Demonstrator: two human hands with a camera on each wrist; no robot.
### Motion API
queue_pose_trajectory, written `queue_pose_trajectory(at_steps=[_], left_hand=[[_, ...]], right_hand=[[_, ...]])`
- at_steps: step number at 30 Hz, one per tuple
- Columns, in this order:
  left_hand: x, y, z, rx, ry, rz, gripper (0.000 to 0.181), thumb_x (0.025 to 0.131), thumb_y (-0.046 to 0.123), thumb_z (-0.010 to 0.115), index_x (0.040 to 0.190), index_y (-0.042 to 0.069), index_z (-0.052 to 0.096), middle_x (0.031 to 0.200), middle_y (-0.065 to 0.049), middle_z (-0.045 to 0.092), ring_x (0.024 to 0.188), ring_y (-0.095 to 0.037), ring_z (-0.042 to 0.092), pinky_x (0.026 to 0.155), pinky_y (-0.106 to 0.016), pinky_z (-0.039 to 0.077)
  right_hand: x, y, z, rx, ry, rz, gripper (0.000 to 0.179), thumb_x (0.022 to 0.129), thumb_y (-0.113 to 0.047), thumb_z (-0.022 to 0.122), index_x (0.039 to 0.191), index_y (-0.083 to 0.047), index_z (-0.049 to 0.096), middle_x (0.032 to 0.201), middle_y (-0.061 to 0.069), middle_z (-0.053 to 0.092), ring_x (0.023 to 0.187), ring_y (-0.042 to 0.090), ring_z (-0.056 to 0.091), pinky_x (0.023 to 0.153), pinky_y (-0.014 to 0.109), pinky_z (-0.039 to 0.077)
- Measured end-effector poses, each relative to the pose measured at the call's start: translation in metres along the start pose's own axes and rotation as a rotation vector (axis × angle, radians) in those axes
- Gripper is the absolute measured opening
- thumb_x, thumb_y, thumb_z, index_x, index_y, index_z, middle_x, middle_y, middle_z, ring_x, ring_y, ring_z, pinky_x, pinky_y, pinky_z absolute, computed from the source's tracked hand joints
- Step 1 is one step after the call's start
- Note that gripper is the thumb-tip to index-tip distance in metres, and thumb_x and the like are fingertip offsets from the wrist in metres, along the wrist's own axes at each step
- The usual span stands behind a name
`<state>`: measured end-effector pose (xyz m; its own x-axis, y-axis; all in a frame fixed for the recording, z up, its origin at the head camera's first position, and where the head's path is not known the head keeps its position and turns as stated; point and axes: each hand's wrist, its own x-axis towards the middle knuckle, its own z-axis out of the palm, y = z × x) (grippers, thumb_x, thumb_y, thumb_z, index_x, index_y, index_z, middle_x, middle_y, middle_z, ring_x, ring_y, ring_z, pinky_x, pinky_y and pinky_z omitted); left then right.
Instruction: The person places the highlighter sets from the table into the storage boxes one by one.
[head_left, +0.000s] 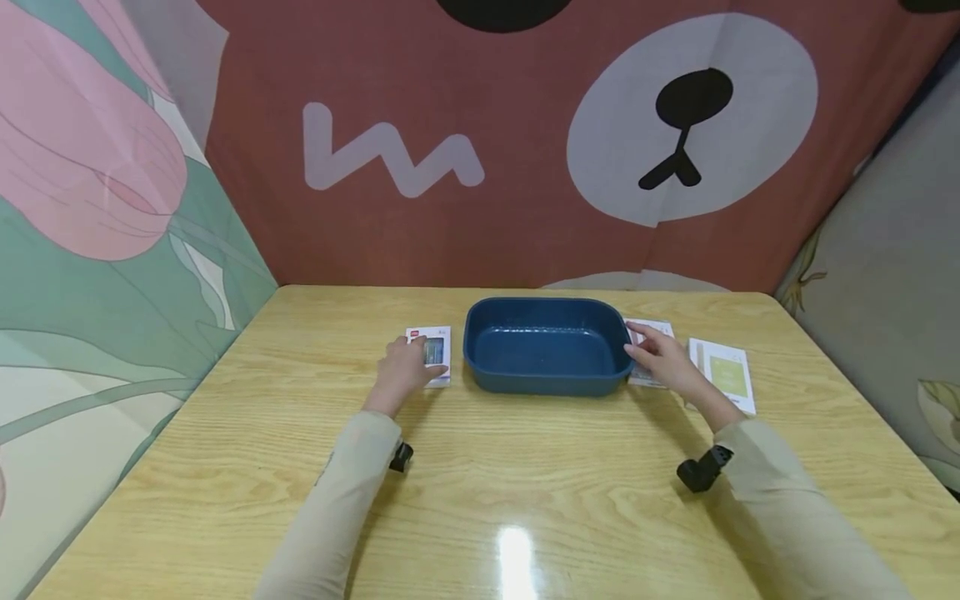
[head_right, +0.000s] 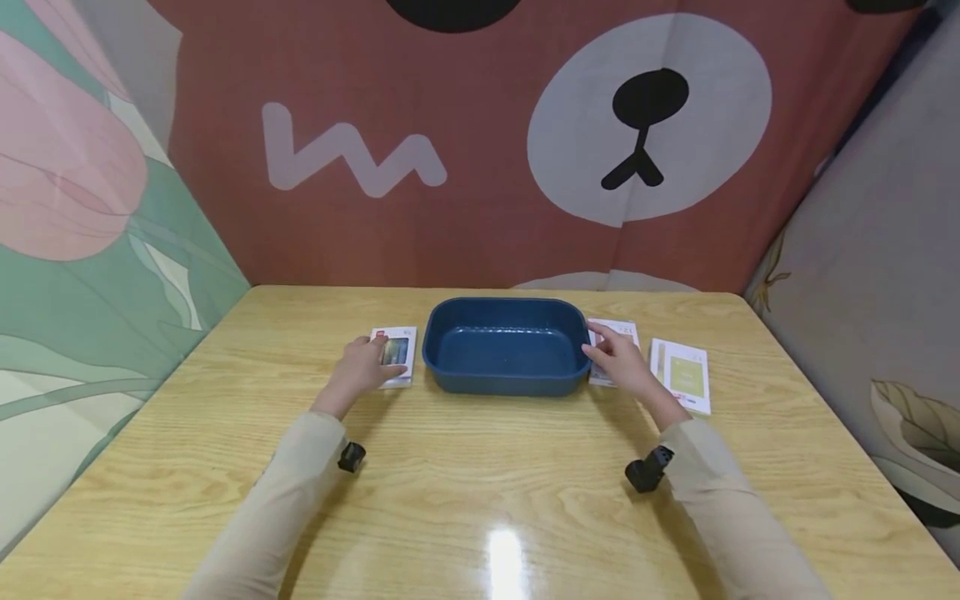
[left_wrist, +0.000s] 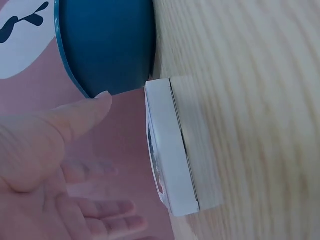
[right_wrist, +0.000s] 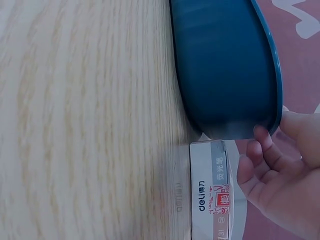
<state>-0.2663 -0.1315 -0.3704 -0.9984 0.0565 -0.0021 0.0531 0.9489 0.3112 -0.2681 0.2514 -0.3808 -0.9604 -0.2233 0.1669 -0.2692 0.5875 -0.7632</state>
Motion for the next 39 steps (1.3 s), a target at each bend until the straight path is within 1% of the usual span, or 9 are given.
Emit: queue_pose_trajectory(at_steps=[4,8,10,13,19,23,27,33,39], left_hand=[[0.001,-0.002,0.001,0.006,-0.029,-0.05,0.07,0.078,0.045,0.065,0.123,-0.005,0.047,0.107,-0.028,0.05,0.1,-0.038,0.045,0.078,-0.047,0.043],[0.004,-0.001,0.003,0.015,-0.065,-0.087,0.072,0.08,0.051,0.059,0.123,-0.005,0.047,0.104,-0.027,0.054,0.096,-0.037,0.048,0.076,-0.046,0.043],[0.004,0.0,0.004,0.005,-0.083,-0.11,0.074,0.081,0.053,0.056,0.124,-0.006,0.046,0.104,-0.026,0.054,0.096,-0.037,0.048,0.076,-0.045,0.043],[0.005,0.002,0.005,-0.013,-0.098,-0.136,0.076,0.08,0.055,0.056,0.122,-0.008,0.045,0.105,-0.027,0.054,0.098,-0.039,0.049,0.08,-0.045,0.042],[0.007,0.004,0.007,-0.022,-0.105,-0.158,0.084,0.076,0.056,0.06,0.122,-0.012,0.042,0.104,-0.026,0.054,0.097,-0.039,0.049,0.082,-0.045,0.041],[0.008,0.005,0.008,-0.014,-0.115,-0.182,0.092,0.075,0.057,0.06,0.127,-0.015,0.034,0.109,-0.028,0.051,0.102,-0.041,0.046,0.084,-0.046,0.04],[0.008,0.007,0.008,-0.007,-0.123,-0.206,0.099,0.075,0.058,0.06,0.131,-0.016,0.026,0.113,-0.029,0.05,0.106,-0.041,0.043,0.085,-0.047,0.039],[0.009,0.011,0.01,0.015,-0.123,-0.253,0.103,0.073,0.056,0.063,0.134,-0.015,0.019,0.107,-0.027,0.053,0.103,-0.039,0.045,0.08,-0.045,0.042],[0.011,0.016,0.008,0.047,-0.116,-0.291,0.102,0.073,0.051,0.066,0.135,-0.014,0.017,0.104,-0.03,0.052,0.101,-0.038,0.048,0.075,-0.044,0.045]], right_hand=[[0.001,0.001,0.0,0.046,-0.025,0.008,0.047,0.094,-0.012,0.047,0.133,0.009,0.032,0.064,0.013,0.048,0.051,0.016,0.042,0.047,0.025,0.037],[0.002,0.003,-0.001,0.09,-0.031,0.011,0.047,0.093,-0.01,0.048,0.134,0.009,0.031,0.065,0.014,0.048,0.05,0.017,0.041,0.046,0.025,0.036],[0.002,0.003,-0.001,0.118,-0.03,0.015,0.047,0.093,-0.009,0.049,0.134,0.008,0.032,0.066,0.016,0.048,0.05,0.017,0.041,0.045,0.025,0.036],[0.001,0.005,-0.001,0.152,-0.03,0.024,0.047,0.092,-0.009,0.049,0.133,0.008,0.034,0.067,0.015,0.049,0.05,0.015,0.042,0.045,0.025,0.036],[0.0,0.005,-0.001,0.203,-0.038,0.067,0.048,0.093,-0.014,0.049,0.134,0.007,0.034,0.067,0.01,0.049,0.051,0.013,0.041,0.044,0.025,0.035],[0.001,0.004,-0.001,0.22,-0.047,0.095,0.05,0.093,-0.016,0.049,0.135,0.005,0.033,0.067,0.008,0.048,0.053,0.013,0.041,0.045,0.025,0.035],[0.001,0.005,-0.002,0.221,-0.05,0.098,0.049,0.093,-0.015,0.049,0.135,0.005,0.033,0.068,0.008,0.049,0.053,0.013,0.042,0.046,0.025,0.035],[0.0,0.005,-0.001,0.216,-0.064,0.117,0.049,0.093,-0.015,0.049,0.136,0.004,0.032,0.07,0.01,0.05,0.054,0.013,0.043,0.046,0.024,0.036],[0.0,0.003,-0.003,0.221,-0.07,0.143,0.051,0.093,-0.018,0.049,0.137,0.003,0.032,0.067,0.009,0.047,0.054,0.014,0.043,0.046,0.025,0.035]])
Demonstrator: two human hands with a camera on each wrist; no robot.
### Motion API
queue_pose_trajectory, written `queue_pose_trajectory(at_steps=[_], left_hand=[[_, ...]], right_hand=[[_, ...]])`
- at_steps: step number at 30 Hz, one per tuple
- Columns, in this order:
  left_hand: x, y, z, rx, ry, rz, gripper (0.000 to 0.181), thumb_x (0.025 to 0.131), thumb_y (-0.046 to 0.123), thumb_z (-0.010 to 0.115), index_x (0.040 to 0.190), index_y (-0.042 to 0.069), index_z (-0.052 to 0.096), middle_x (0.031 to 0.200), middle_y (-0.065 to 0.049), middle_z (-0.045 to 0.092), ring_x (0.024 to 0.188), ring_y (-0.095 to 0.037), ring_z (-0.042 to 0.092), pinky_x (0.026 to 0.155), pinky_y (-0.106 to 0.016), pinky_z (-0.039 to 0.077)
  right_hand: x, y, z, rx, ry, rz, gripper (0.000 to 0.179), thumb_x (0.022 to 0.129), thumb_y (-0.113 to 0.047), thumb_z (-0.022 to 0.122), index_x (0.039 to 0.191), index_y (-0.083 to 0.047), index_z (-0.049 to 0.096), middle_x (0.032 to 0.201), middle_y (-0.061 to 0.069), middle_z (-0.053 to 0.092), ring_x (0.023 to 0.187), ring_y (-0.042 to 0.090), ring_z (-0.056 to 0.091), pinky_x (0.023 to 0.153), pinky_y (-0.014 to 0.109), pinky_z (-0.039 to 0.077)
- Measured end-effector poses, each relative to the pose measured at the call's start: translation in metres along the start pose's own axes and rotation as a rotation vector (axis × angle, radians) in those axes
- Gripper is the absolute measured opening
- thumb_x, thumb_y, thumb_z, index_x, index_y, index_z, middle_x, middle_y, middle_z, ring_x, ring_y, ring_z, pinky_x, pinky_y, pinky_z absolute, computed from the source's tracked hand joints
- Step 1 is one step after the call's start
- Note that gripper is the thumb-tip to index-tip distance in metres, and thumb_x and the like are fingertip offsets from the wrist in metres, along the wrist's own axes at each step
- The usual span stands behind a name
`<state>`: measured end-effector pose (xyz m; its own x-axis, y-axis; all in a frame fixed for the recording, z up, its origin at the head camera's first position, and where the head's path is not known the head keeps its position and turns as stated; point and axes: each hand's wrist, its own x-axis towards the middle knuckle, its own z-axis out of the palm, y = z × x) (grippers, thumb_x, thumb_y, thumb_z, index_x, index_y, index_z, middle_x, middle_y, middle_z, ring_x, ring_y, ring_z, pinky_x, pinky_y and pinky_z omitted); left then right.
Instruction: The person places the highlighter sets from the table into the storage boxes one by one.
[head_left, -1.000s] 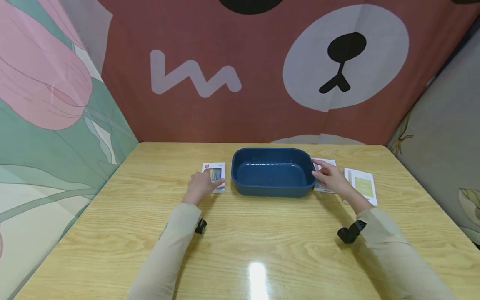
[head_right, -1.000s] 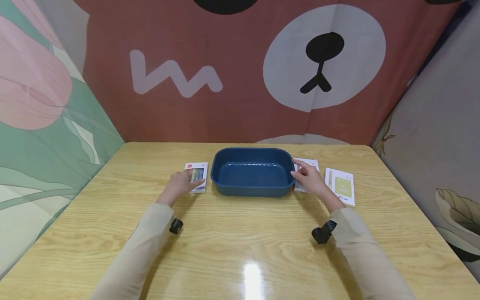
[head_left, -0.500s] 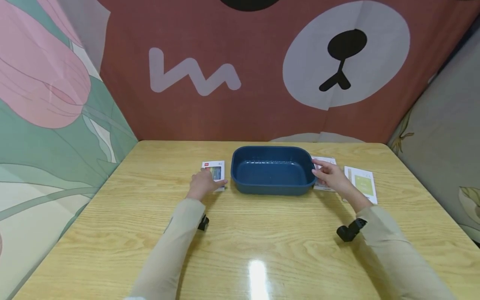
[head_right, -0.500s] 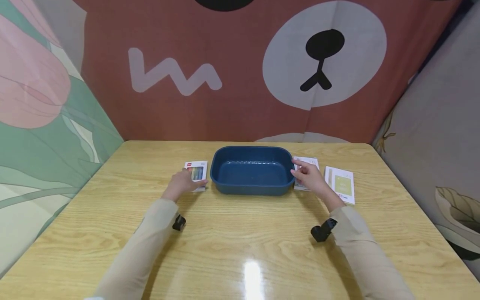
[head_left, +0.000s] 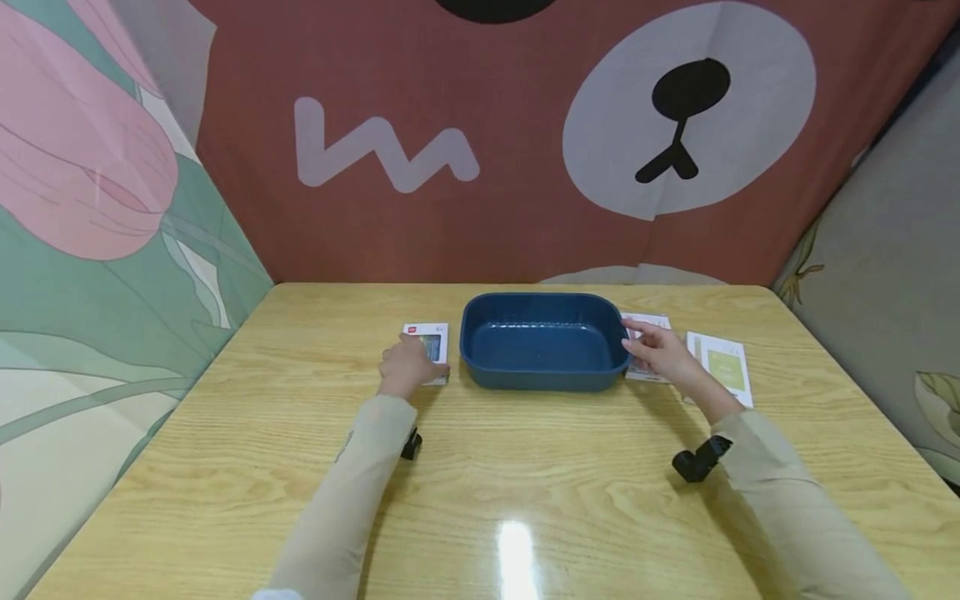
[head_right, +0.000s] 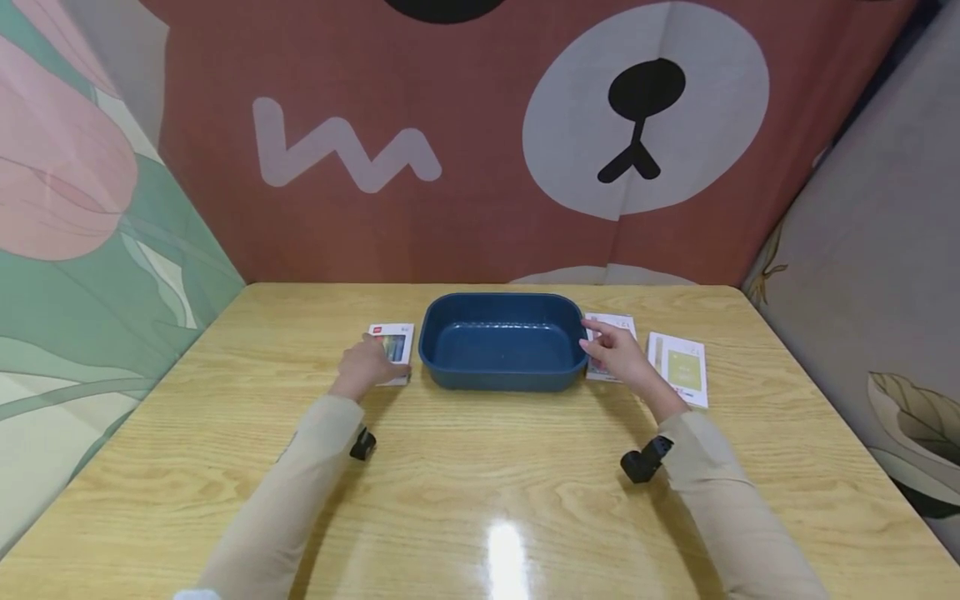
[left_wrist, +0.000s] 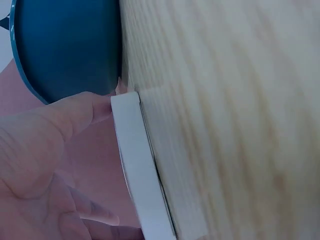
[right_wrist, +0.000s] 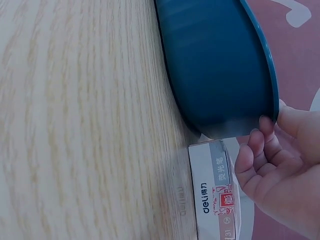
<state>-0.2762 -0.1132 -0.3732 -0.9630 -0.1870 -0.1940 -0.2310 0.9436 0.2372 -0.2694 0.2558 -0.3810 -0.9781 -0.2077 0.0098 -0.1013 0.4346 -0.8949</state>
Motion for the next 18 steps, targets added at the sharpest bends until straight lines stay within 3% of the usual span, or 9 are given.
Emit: queue_pose_trajectory(at_steps=[6,18], left_hand=[[0.003,-0.002,0.001,0.03,0.041,0.029,0.103,0.071,0.05,0.068,0.133,-0.017,0.019,0.104,-0.031,0.053,0.098,-0.039,0.05,0.078,-0.045,0.044],[0.006,-0.008,0.003,-0.083,0.083,-0.002,0.108,0.061,0.048,0.077,0.13,-0.015,0.023,0.109,-0.031,0.046,0.099,-0.04,0.048,0.079,-0.046,0.044]], right_hand=[[0.002,-0.002,-0.004,0.036,-0.034,0.054,0.054,0.092,-0.02,0.051,0.138,0.001,0.03,0.072,0.006,0.049,0.054,0.012,0.042,0.048,0.025,0.036],[0.009,-0.004,-0.014,0.122,-0.134,0.114,0.059,0.09,-0.016,0.055,0.14,-0.002,0.026,0.069,0.005,0.051,0.051,0.011,0.042,0.045,0.025,0.036]])
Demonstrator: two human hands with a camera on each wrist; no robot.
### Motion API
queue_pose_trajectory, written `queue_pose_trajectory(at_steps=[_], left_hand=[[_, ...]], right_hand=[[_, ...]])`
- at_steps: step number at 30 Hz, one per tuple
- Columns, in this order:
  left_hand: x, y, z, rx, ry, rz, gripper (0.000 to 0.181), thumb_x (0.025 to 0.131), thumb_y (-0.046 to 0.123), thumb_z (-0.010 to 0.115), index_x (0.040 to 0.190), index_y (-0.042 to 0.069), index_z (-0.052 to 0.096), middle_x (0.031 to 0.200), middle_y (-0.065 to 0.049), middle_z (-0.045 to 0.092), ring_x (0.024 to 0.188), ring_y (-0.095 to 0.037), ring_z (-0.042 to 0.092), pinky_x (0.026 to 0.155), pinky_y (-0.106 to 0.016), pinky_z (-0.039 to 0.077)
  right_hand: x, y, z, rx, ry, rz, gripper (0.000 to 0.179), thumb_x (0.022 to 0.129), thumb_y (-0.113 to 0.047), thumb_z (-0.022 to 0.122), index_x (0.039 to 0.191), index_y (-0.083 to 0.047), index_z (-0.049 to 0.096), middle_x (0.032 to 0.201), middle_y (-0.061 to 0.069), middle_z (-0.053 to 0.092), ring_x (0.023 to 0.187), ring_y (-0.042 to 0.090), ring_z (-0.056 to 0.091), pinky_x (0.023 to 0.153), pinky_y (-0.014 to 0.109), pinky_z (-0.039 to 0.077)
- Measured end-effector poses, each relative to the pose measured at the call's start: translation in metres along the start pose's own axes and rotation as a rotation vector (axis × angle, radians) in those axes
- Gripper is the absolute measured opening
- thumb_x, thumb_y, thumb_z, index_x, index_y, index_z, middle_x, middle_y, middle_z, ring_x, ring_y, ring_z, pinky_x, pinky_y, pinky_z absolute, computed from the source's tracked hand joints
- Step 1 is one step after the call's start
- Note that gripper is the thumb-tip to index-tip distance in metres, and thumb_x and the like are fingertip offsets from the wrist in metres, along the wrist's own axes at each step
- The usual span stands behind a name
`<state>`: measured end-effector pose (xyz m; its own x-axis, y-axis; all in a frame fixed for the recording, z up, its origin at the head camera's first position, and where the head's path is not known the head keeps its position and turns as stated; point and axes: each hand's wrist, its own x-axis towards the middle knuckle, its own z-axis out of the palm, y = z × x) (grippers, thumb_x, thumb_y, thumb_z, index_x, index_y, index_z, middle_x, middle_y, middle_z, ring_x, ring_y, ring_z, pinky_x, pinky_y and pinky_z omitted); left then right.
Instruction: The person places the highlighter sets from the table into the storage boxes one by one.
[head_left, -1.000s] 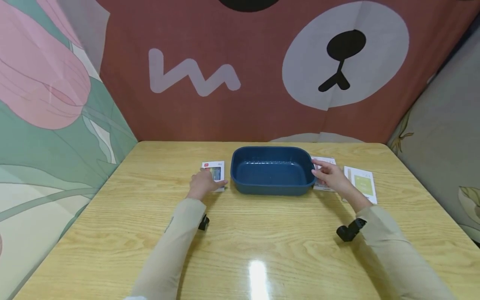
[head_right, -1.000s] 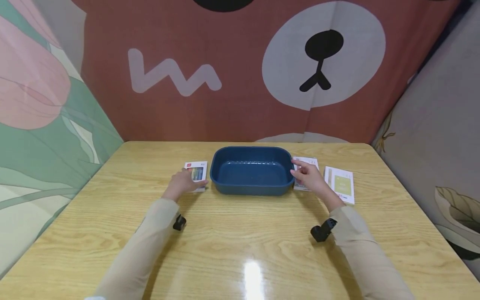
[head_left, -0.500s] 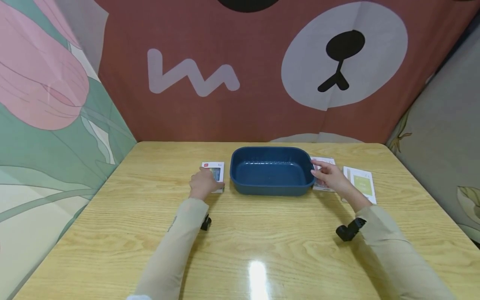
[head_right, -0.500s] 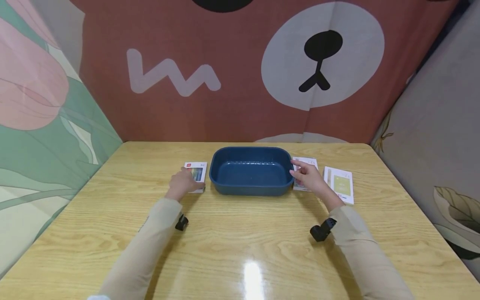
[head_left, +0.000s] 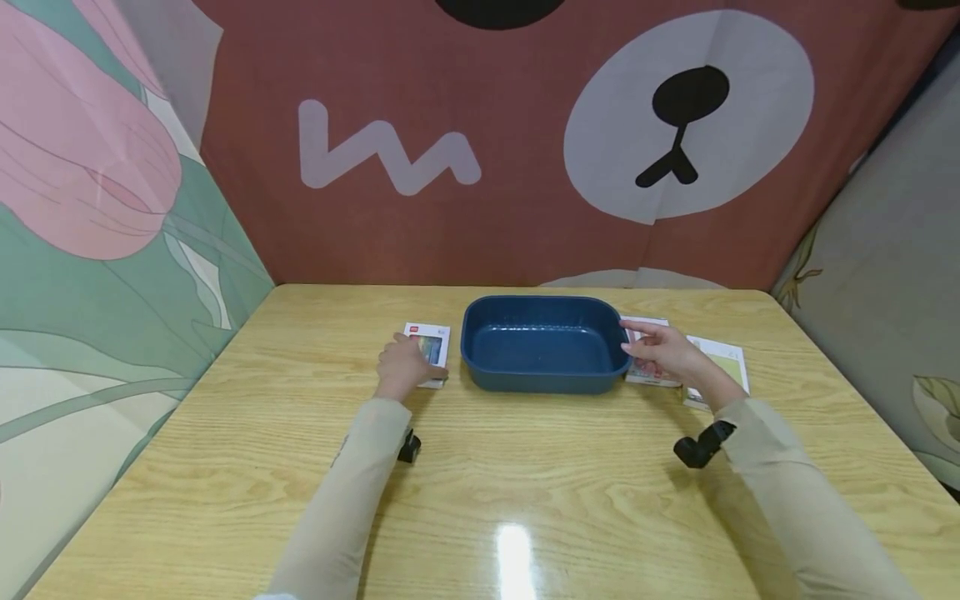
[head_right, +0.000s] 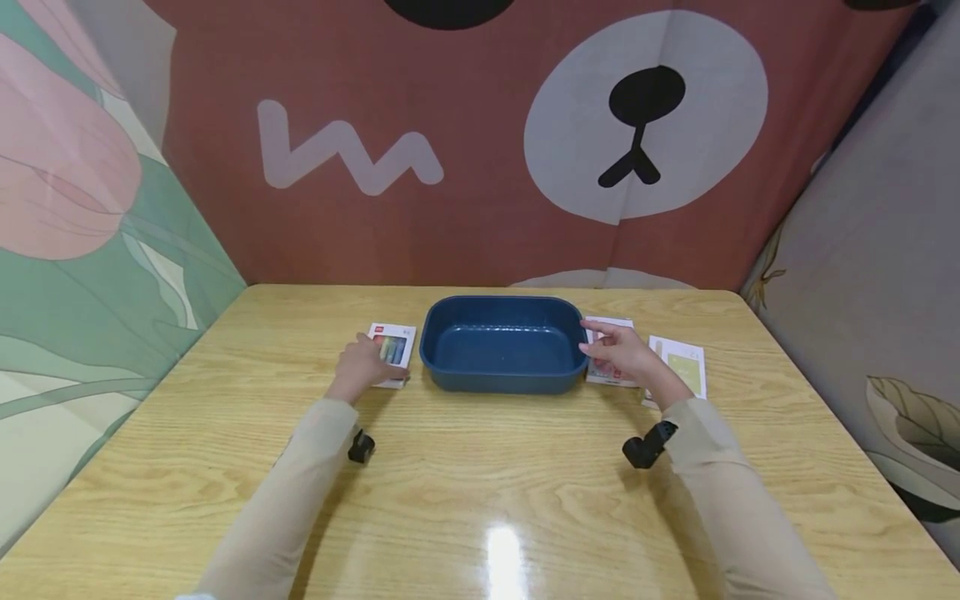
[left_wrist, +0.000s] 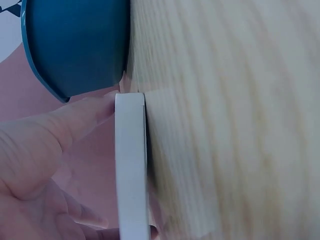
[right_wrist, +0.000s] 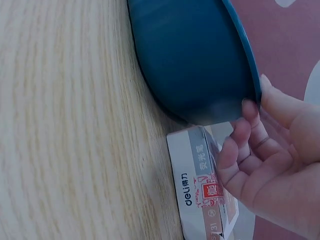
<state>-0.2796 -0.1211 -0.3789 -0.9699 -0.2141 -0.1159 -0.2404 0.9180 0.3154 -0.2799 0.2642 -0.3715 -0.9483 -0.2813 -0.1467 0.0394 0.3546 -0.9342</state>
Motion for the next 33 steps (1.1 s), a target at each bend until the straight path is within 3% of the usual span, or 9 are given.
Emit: queue_pose_trajectory(at_steps=[4,8,13,15,18,21,25,28,33], left_hand=[[0.001,-0.003,0.001,-0.042,0.014,0.021,0.111,0.059,0.046,0.079,0.132,-0.014,0.021,0.113,-0.032,0.043,0.105,-0.041,0.043,0.082,-0.047,0.041],[0.003,-0.009,-0.001,-0.068,0.018,0.071,0.102,0.061,0.042,0.08,0.127,-0.015,0.028,0.111,-0.033,0.044,0.104,-0.042,0.043,0.082,-0.048,0.041],[0.007,-0.015,-0.005,-0.128,-0.011,0.129,0.062,0.072,0.028,0.075,0.107,-0.014,0.046,0.091,-0.024,0.054,0.084,-0.034,0.053,0.075,-0.043,0.045],[0.009,-0.017,-0.007,-0.193,-0.035,0.126,0.042,0.076,0.019,0.071,0.097,-0.011,0.05,0.083,-0.018,0.054,0.076,-0.028,0.052,0.072,-0.04,0.046],[0.011,-0.021,-0.01,-0.272,-0.073,0.117,0.023,0.081,0.008,0.061,0.093,-0.01,0.053,0.084,-0.019,0.054,0.076,-0.029,0.051,0.073,-0.04,0.045],[0.013,-0.026,-0.012,-0.342,-0.098,0.108,0.029,0.081,0.0,0.051,0.107,-0.012,0.052,0.104,-0.026,0.054,0.087,-0.032,0.051,0.078,-0.04,0.045],[0.015,-0.032,-0.016,-0.485,-0.155,0.074,0.051,0.077,-0.009,0.043,0.128,-0.012,0.039,0.119,-0.029,0.047,0.068,-0.021,0.052,0.058,-0.029,0.047],[0.017,-0.036,-0.018,-0.602,-0.211,0.038,0.054,0.078,-0.01,0.041,0.132,-0.008,0.036,0.11,-0.027,0.052,0.05,-0.012,0.045,0.043,-0.022,0.039],[0.017,-0.039,-0.022,-0.73,-0.266,0.013,0.052,0.086,-0.006,0.044,0.136,-0.001,0.033,0.093,-0.02,0.057,0.046,-0.01,0.044,0.041,-0.021,0.037]], right_hand=[[0.003,0.002,-0.004,0.046,-0.043,-0.014,0.061,0.09,-0.014,0.054,0.141,-0.003,0.023,0.071,0.003,0.052,0.049,0.012,0.041,0.044,0.025,0.033],[0.005,0.004,-0.006,0.103,-0.081,-0.018,0.061,0.091,-0.013,0.053,0.142,-0.004,0.021,0.074,0.001,0.054,0.048,0.011,0.039,0.043,0.025,0.03],[0.006,0.005,-0.008,0.105,-0.104,-0.036,0.057,0.093,-0.01,0.048,0.142,-0.003,0.019,0.072,0.001,0.054,0.048,0.011,0.04,0.042,0.024,0.031],[0.007,0.005,-0.009,0.092,-0.108,-0.048,0.056,0.093,-0.008,0.047,0.142,-0.002,0.019,0.071,0.002,0.053,0.049,0.011,0.041,0.042,0.024,0.031],[0.007,0.004,-0.008,0.077,-0.114,-0.062,0.055,0.094,-0.007,0.046,0.141,0.0,0.019,0.071,0.002,0.053,0.051,0.012,0.043,0.042,0.024,0.032],[0.007,0.003,-0.008,0.078,-0.115,-0.053,0.056,0.093,-0.008,0.046,0.141,0.0,0.019,0.072,0.001,0.054,0.051,0.012,0.043,0.042,0.024,0.031],[0.006,0.003,-0.007,0.084,-0.114,-0.05,0.056,0.093,-0.007,0.047,0.141,0.0,0.019,0.071,0.002,0.053,0.05,0.012,0.042,0.041,0.025,0.031],[0.006,0.003,-0.007,0.08,-0.112,-0.048,0.056,0.093,-0.007,0.047,0.141,-0.001,0.019,0.07,0.003,0.052,0.049,0.012,0.041,0.041,0.025,0.031],[0.005,0.003,-0.007,0.063,-0.103,-0.026,0.057,0.093,-0.009,0.047,0.142,-0.003,0.019,0.072,0.002,0.054,0.049,0.012,0.041,0.041,0.025,0.031]])
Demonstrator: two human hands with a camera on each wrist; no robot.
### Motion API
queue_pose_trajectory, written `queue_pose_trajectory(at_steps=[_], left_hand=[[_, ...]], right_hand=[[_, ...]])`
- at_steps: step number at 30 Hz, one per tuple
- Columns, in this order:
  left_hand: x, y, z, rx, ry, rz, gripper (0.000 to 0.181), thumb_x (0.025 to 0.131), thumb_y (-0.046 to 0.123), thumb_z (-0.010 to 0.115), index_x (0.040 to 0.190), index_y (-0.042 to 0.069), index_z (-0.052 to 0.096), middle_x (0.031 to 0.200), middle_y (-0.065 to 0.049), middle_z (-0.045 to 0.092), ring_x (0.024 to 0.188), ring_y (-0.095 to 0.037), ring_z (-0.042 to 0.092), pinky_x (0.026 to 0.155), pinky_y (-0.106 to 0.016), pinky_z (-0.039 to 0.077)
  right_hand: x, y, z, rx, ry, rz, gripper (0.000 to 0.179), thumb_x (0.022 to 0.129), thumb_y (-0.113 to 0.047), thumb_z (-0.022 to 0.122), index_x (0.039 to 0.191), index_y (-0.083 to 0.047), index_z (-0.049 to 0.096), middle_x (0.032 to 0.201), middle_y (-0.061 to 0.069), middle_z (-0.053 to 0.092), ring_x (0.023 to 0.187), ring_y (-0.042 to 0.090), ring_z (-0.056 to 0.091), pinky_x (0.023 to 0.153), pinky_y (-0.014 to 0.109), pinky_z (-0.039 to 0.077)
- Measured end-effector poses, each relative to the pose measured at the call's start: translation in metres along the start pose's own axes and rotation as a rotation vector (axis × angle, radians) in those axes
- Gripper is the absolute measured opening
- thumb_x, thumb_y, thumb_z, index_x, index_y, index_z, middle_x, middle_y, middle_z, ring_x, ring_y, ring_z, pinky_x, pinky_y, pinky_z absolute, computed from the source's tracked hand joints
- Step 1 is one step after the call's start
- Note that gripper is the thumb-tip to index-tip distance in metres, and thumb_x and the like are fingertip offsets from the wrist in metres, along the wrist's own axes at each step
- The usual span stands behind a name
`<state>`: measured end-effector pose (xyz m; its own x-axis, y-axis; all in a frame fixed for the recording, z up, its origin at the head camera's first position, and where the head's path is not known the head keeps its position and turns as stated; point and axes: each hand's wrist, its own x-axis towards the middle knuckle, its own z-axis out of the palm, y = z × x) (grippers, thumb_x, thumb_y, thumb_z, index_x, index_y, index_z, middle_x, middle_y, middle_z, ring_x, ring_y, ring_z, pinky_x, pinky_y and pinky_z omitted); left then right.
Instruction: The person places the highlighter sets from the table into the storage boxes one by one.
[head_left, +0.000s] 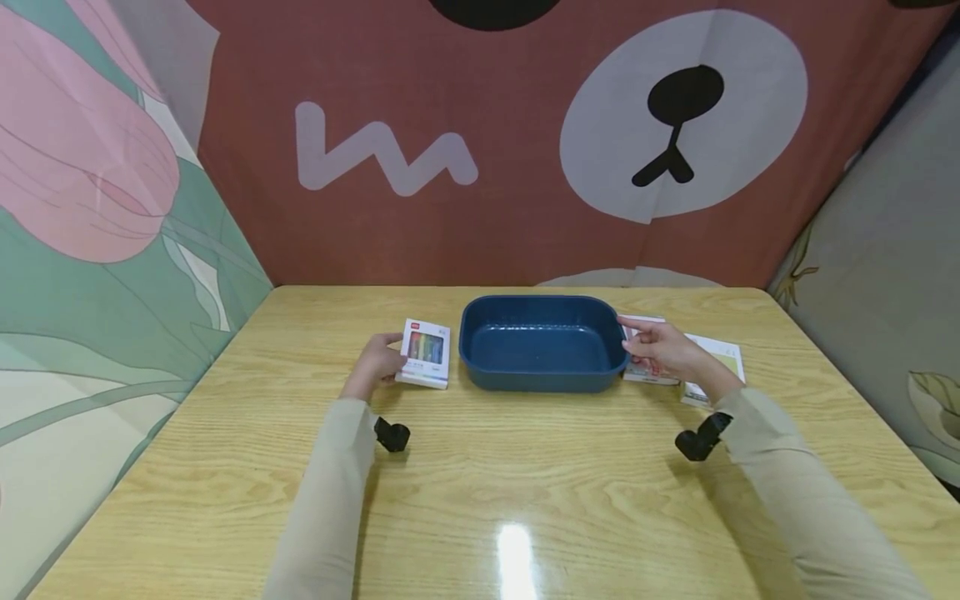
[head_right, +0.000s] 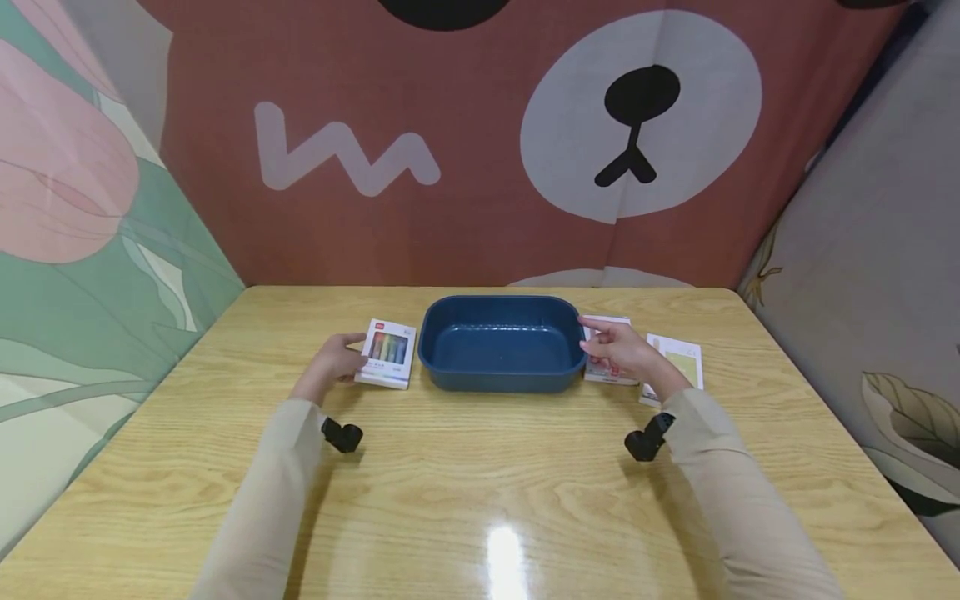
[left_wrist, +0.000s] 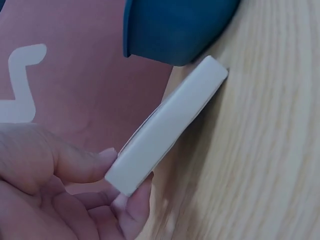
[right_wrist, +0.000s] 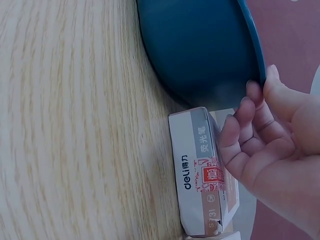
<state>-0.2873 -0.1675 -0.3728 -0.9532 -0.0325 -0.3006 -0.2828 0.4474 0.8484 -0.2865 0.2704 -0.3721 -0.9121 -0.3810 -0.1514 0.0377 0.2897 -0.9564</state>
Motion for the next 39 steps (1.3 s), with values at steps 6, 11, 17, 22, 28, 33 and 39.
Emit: queue_pose_trajectory(at_steps=[6,11,17,22,28,33,39], left_hand=[[-0.004,0.002,-0.001,-0.08,-0.022,-0.004,0.051,0.089,-0.003,0.046,0.138,0.003,0.033,0.095,-0.02,0.058,0.052,-0.013,0.051,0.045,-0.024,0.039],[-0.006,0.004,-0.002,-0.108,-0.02,-0.004,0.05,0.089,-0.004,0.046,0.137,0.002,0.034,0.093,-0.021,0.059,0.056,-0.015,0.054,0.047,-0.025,0.042],[-0.006,0.005,-0.003,-0.11,-0.014,0.027,0.051,0.086,-0.006,0.047,0.136,0.0,0.035,0.089,-0.02,0.059,0.055,-0.014,0.055,0.048,-0.027,0.044],[-0.008,0.008,-0.005,-0.111,0.003,0.059,0.051,0.085,-0.008,0.048,0.134,-0.003,0.037,0.102,-0.026,0.056,0.061,-0.015,0.056,0.054,-0.029,0.049],[-0.008,0.01,-0.009,-0.1,0.017,0.067,0.05,0.085,-0.007,0.049,0.134,-0.003,0.037,0.102,-0.024,0.054,0.063,-0.013,0.055,0.055,-0.028,0.047],[-0.01,0.013,-0.011,-0.118,0.021,0.072,0.05,0.087,-0.006,0.049,0.135,-0.002,0.036,0.104,-0.024,0.053,0.063,-0.012,0.055,0.053,-0.027,0.047],[-0.015,0.02,-0.013,-0.111,0.029,0.108,0.051,0.085,-0.008,0.047,0.134,-0.005,0.034,0.106,-0.026,0.051,0.062,-0.011,0.054,0.048,-0.022,0.045]], right_hand=[[-0.001,-0.001,0.001,-0.004,0.007,0.007,0.057,0.093,-0.009,0.048,0.142,-0.004,0.019,0.066,0.005,0.051,0.047,0.013,0.038,0.042,0.026,0.03],[0.0,0.0,0.001,0.005,0.007,0.005,0.057,0.093,-0.007,0.047,0.142,-0.003,0.019,0.064,0.004,0.05,0.047,0.013,0.038,0.041,0.026,0.031],[0.002,0.002,0.001,0.013,0.009,-0.005,0.057,0.092,-0.006,0.048,0.142,-0.002,0.019,0.063,0.004,0.049,0.049,0.013,0.04,0.042,0.026,0.032],[0.002,0.002,0.001,0.024,0.009,-0.001,0.057,0.092,-0.006,0.048,0.141,-0.001,0.019,0.063,0.004,0.051,0.049,0.012,0.041,0.042,0.025,0.031],[0.0,0.001,0.001,0.043,0.012,0.025,0.057,0.093,-0.008,0.048,0.142,-0.004,0.019,0.064,0.005,0.054,0.045,0.012,0.039,0.041,0.024,0.029],[0.001,0.001,0.0,0.058,0.008,0.032,0.057,0.093,-0.007,0.046,0.142,-0.005,0.019,0.065,0.006,0.055,0.045,0.012,0.039,0.041,0.024,0.029],[0.002,0.001,0.0,0.063,0.011,0.037,0.056,0.093,-0.006,0.046,0.143,-0.006,0.019,0.066,0.007,0.055,0.045,0.012,0.041,0.04,0.024,0.03]])
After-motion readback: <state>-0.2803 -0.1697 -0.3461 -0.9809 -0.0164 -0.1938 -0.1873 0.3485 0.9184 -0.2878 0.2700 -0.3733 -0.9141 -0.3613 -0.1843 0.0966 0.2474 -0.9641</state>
